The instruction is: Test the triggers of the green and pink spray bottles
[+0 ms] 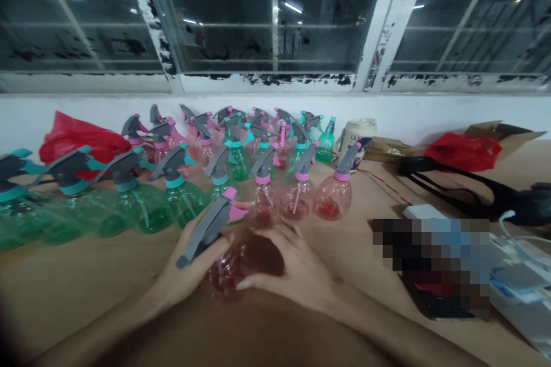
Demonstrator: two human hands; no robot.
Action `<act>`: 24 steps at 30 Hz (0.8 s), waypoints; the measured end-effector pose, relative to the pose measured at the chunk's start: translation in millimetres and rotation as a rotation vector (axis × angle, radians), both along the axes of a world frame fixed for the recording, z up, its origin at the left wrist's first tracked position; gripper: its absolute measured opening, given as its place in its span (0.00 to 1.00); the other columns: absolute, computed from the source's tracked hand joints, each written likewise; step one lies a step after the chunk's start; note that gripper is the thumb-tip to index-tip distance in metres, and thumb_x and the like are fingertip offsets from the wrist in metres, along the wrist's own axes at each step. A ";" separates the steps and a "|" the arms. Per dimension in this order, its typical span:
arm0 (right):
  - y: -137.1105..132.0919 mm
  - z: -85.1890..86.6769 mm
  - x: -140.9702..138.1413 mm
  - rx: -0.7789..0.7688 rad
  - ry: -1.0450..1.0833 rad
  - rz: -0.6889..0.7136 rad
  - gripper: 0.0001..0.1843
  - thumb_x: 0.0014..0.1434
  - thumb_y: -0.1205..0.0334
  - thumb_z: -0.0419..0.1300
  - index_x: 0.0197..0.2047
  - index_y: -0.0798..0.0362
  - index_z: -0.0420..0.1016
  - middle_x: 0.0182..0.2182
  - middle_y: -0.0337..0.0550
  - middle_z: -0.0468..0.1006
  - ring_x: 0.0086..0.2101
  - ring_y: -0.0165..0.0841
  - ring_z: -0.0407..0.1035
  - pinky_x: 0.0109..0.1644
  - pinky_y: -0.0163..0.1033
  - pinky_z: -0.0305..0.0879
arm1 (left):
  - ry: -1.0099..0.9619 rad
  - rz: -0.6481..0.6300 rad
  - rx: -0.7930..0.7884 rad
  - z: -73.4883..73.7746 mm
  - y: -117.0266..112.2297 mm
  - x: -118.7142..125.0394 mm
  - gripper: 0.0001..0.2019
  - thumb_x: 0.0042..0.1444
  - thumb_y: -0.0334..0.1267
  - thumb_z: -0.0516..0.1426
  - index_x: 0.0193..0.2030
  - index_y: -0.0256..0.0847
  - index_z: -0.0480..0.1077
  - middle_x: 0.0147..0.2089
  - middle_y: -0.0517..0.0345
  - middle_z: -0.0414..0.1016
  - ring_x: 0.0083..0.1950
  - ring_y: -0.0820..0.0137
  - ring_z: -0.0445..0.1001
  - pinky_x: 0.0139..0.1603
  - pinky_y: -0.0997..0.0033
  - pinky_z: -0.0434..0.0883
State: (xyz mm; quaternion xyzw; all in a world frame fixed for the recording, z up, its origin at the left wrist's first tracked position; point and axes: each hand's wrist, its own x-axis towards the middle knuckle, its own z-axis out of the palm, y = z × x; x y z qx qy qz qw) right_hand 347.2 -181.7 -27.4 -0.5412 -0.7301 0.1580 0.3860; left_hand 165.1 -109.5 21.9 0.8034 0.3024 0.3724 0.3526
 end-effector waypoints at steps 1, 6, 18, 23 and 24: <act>-1.7 -6.3 9.9 -0.005 -0.029 -0.023 0.32 0.52 0.44 0.66 0.56 0.49 0.68 0.55 0.49 0.74 0.56 0.45 0.65 0.59 0.57 0.60 | 0.005 0.012 0.006 -0.1 0.7 0.6 0.03 0.52 0.37 0.53 0.34 0.45 0.65 0.28 0.64 0.67 0.28 0.69 0.67 0.34 0.66 0.69; -5.7 -36.9 42.2 -0.071 -0.091 -0.045 0.26 0.60 0.48 0.60 0.58 0.49 0.68 0.56 0.50 0.73 0.57 0.43 0.66 0.60 0.56 0.62 | 0.025 0.065 0.056 1.0 1.8 4.6 0.02 0.51 0.38 0.52 0.28 0.47 0.61 0.24 0.65 0.62 0.25 0.69 0.64 0.29 0.68 0.67; -5.4 -71.4 45.4 0.004 -0.336 -0.039 0.33 0.60 0.45 0.58 0.65 0.48 0.61 0.63 0.47 0.66 0.63 0.43 0.57 0.66 0.58 0.55 | 0.063 -0.004 0.057 2.2 5.5 7.8 0.06 0.56 0.41 0.51 0.32 0.46 0.66 0.27 0.62 0.67 0.28 0.69 0.67 0.32 0.67 0.69; -6.3 -70.1 44.5 -0.005 -0.373 -0.042 0.32 0.61 0.45 0.57 0.64 0.50 0.64 0.63 0.49 0.65 0.63 0.45 0.58 0.65 0.59 0.55 | 0.054 0.005 0.066 -0.3 4.6 7.5 0.03 0.53 0.40 0.53 0.33 0.46 0.65 0.24 0.65 0.61 0.25 0.71 0.62 0.26 0.70 0.66; -6.4 -69.9 44.1 -0.006 -0.370 -0.044 0.31 0.61 0.45 0.57 0.64 0.50 0.64 0.63 0.49 0.65 0.63 0.45 0.58 0.65 0.59 0.55 | 0.049 -0.001 0.061 -0.5 4.6 7.9 0.02 0.53 0.39 0.53 0.32 0.46 0.64 0.24 0.66 0.60 0.24 0.72 0.60 0.25 0.71 0.65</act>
